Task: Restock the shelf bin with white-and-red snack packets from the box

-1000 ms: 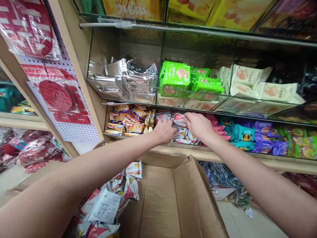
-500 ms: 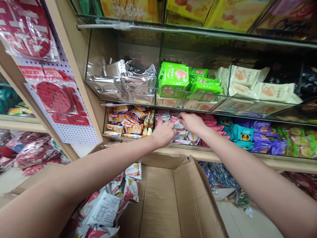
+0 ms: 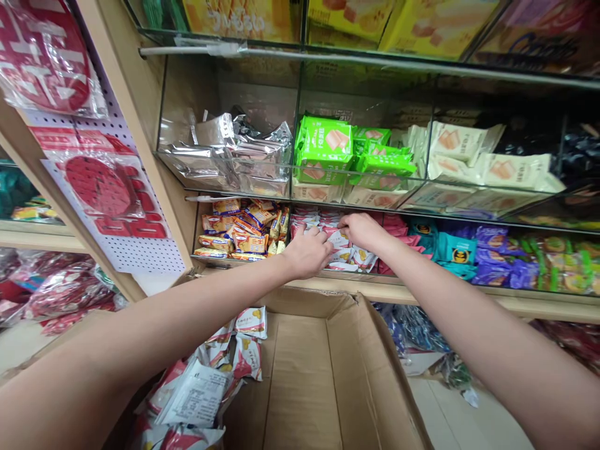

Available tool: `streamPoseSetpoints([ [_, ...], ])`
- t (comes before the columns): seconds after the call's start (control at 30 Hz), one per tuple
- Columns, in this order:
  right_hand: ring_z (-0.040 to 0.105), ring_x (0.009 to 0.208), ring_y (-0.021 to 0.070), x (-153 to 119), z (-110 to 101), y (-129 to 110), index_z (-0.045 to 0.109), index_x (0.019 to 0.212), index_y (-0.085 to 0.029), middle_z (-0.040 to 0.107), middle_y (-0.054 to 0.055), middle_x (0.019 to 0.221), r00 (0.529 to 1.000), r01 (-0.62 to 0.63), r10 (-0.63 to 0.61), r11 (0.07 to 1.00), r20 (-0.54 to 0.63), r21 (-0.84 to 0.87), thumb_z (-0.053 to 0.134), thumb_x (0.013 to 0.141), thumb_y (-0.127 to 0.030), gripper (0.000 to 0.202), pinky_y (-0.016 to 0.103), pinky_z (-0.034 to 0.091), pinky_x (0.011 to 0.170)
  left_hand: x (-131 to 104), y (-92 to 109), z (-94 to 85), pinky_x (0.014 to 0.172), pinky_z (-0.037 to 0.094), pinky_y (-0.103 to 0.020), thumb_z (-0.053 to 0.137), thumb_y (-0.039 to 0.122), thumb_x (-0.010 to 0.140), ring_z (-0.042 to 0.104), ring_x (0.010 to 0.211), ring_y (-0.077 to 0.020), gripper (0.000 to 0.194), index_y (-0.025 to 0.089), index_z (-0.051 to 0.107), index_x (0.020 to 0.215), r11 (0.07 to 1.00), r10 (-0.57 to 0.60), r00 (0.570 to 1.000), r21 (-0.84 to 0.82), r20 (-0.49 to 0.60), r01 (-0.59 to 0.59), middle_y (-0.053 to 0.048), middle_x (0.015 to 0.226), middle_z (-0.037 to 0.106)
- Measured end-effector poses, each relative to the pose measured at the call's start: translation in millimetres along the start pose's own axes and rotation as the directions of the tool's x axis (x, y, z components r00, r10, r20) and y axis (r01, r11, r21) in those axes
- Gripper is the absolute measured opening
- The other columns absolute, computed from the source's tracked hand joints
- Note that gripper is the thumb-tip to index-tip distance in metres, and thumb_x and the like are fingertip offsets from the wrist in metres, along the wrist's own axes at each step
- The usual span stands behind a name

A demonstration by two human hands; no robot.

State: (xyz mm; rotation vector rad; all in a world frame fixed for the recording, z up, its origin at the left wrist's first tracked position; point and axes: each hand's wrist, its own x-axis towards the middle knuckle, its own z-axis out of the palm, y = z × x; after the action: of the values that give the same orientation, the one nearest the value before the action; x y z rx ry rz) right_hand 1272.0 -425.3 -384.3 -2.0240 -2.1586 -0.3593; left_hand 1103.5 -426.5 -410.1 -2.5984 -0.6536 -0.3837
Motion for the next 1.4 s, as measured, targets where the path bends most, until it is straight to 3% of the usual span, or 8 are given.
streamPoseSetpoints([
  [0.17, 0.058, 0.089, 0.0214, -6, -6, -4, 0.065, 0.091, -0.019, 0.066, 0.01, 0.09, 1.0, 0.001, -0.001, 0.998, 0.0, -0.067, 0.045, 0.078, -0.024, 0.024, 0.028, 0.04, 0.075, -3, 0, -2.0, 0.085, 0.031, -0.043, 0.036, 0.038, 0.084, 0.039, 0.106, -0.0266, 0.034, 0.016, 0.059, 0.093, 0.999, 0.003, 1.0, 0.032, -0.03, -0.002, -0.012, 0.117, 0.046],
  [0.33, 0.053, 0.096, 0.0212, -19, -13, -4, 0.061, 0.101, -0.016, 0.062, 0.01, 0.102, 0.999, 0.019, -0.023, 0.995, -0.041, -0.099, 0.046, 0.079, -0.025, 0.028, 0.029, 0.036, 0.082, -6, -7, 0.1, 0.091, 0.026, -0.048, 0.036, 0.04, 0.083, 0.026, 0.12, -0.0297, 0.038, 0.017, 0.053, 0.108, 0.999, 0.015, 1.0, 0.034, -0.015, -0.014, -0.01, 0.131, 0.038],
  [0.53, 0.044, 0.104, 0.0265, -35, -3, 5, 0.061, 0.099, -0.016, 0.057, 0.009, 0.11, 0.992, 0.116, -0.121, 0.983, -0.033, -0.14, 0.054, 0.075, -0.03, 0.029, 0.035, 0.035, 0.084, -5, -16, 3.0, 0.09, 0.029, -0.048, 0.037, 0.043, 0.082, 0.034, 0.116, -0.0293, 0.046, 0.021, 0.04, 0.122, 0.999, -0.038, 0.996, -0.024, 0.084, 0.04, -0.008, 0.136, 0.032],
  [0.63, 0.043, 0.105, 0.0243, -42, 4, 11, 0.059, 0.104, -0.011, 0.054, 0.014, 0.113, 0.984, 0.152, -0.162, 0.98, -0.071, -0.13, 0.053, 0.077, -0.028, 0.033, 0.034, 0.033, 0.088, -8, -17, -0.9, 0.089, 0.029, -0.043, 0.041, 0.042, 0.081, 0.036, 0.114, -0.0278, 0.047, 0.021, 0.038, 0.124, 1.0, -0.012, 1.0, -0.003, 0.011, 0.012, -0.01, 0.137, 0.029],
  [0.8, 0.039, 0.107, 0.0264, -61, 9, 3, 0.061, 0.099, -0.009, 0.052, 0.015, 0.114, 0.949, 0.193, -0.22, 0.972, -0.226, -0.135, 0.049, 0.079, -0.026, 0.028, 0.035, 0.032, 0.09, -20, -21, -9.8, 0.075, 0.034, -0.035, 0.041, 0.027, 0.084, 0.048, 0.094, -0.0232, 0.022, 0.018, 0.059, 0.092, 0.992, -0.045, 0.998, 0.118, -0.048, 0.05, -0.01, 0.104, 0.055],
  [0.97, 0.041, 0.103, 0.0246, -66, 18, -18, 0.06, 0.1, -0.014, 0.054, 0.01, 0.114, 0.948, 0.243, -0.255, 0.966, -0.19, -0.087, 0.045, 0.082, -0.021, 0.025, 0.034, 0.034, 0.085, -13, -28, -10.8, 0.065, 0.034, -0.033, 0.046, 0.012, 0.078, 0.054, 0.081, -0.022, 0.016, 0.012, 0.061, 0.079, 0.987, -0.046, 0.999, 0.157, 0.023, 0.042, -0.01, 0.079, 0.062],
  [1.13, 0.046, 0.099, 0.0224, -62, 28, -29, 0.057, 0.103, -0.014, 0.057, 0.009, 0.109, 0.968, 0.221, -0.226, 0.974, -0.112, -0.052, 0.042, 0.082, -0.018, 0.026, 0.033, 0.033, 0.085, -3, -28, -13.3, 0.066, 0.033, -0.034, 0.048, 0.008, 0.075, 0.058, 0.078, -0.0221, 0.013, 0.009, 0.061, 0.072, 0.981, -0.05, 0.998, 0.191, 0.043, 0.041, -0.014, 0.074, 0.065],
  [1.4, 0.048, 0.099, 0.0225, -71, 24, -30, 0.056, 0.105, -0.01, 0.057, 0.012, 0.109, 0.954, 0.24, -0.257, 0.963, -0.154, -0.123, 0.044, 0.081, -0.018, 0.029, 0.034, 0.029, 0.091, 0, -20, -23.0, 0.074, 0.035, -0.041, 0.045, 0.009, 0.076, 0.06, 0.076, -0.0237, 0.018, 0.009, 0.062, 0.073, 0.982, -0.087, 0.987, 0.179, 0.135, 0.062, -0.015, 0.077, 0.065],
])
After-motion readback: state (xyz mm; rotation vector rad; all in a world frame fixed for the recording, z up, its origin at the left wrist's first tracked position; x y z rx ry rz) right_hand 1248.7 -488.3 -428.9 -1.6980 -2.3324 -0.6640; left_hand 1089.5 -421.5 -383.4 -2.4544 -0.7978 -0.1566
